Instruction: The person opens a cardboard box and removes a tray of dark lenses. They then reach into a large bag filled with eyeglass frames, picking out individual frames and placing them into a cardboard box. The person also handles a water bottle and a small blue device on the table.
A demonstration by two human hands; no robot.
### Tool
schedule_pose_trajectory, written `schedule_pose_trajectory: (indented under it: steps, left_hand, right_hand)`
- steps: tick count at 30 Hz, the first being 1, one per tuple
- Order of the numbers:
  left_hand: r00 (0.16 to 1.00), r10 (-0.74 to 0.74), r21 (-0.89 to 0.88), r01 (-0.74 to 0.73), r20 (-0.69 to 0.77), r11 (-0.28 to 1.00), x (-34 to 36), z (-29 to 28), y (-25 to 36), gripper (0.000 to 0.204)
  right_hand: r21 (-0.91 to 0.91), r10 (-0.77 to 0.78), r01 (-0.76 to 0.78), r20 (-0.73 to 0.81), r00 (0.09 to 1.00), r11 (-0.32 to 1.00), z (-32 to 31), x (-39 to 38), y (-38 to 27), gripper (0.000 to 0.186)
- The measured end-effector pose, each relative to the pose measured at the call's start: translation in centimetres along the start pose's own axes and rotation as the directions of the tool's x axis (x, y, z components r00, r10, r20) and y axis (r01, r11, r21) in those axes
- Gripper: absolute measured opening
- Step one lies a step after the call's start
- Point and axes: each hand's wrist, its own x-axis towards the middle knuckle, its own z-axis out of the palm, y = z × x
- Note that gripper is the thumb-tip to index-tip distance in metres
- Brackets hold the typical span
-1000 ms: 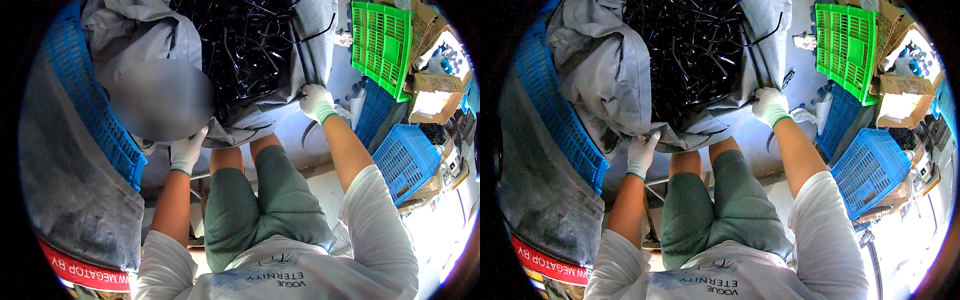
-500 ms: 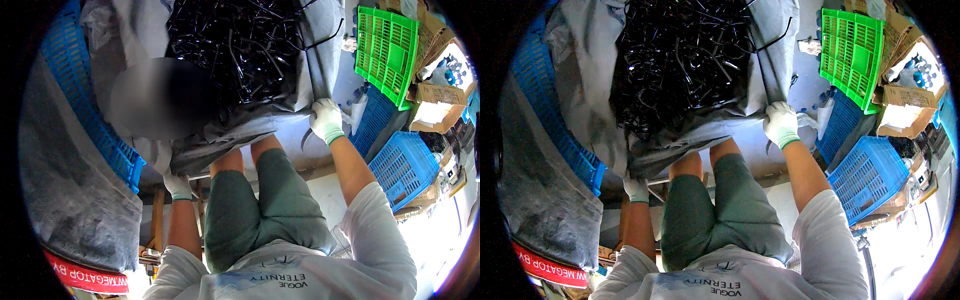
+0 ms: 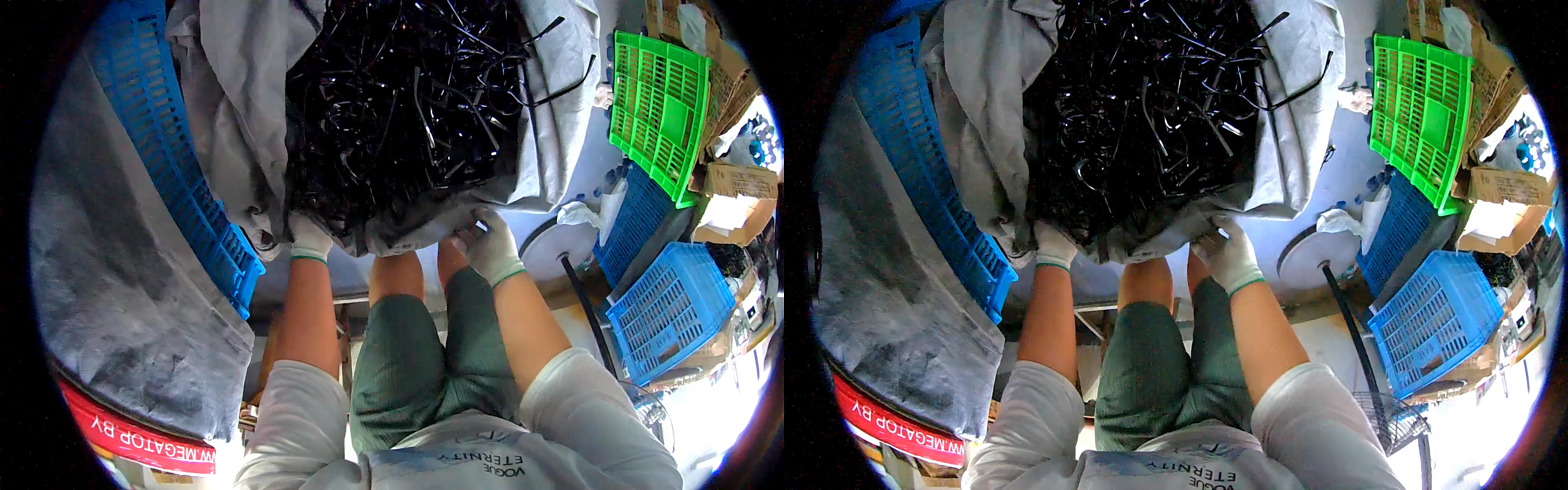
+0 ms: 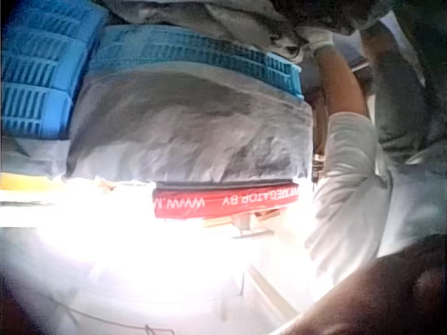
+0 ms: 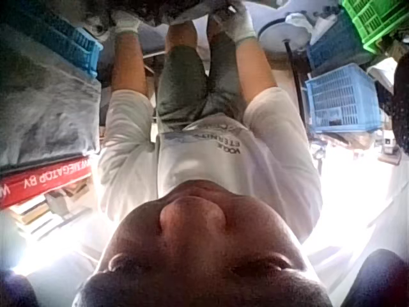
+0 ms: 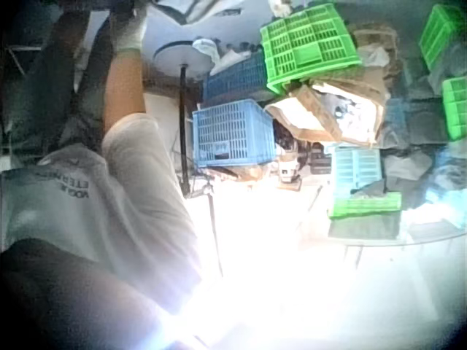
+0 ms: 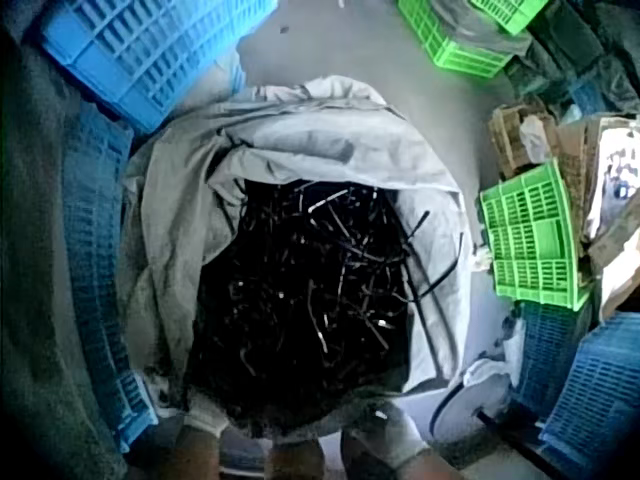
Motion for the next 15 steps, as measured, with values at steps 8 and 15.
schedule_pose_trajectory:
  steps: [8,15]
  left_hand:
    - [0.941,0.339,0.992,-0.055,0.014,0.113,2.6,1.4,-5.2,0.057]
    - [0.903,0.428,0.977,-0.066,-0.029,0.205,2.3,-0.2,-3.8,0.054]
  right_hand:
    - [-0.621,-0.104,0.190,0.173,0.979,0.760,-10.5,12.0,0.3,0.034]
    - [-0.862,-0.414,0.300,0.117,0.903,0.409,-13.6,11.5,-3.8,0.028]
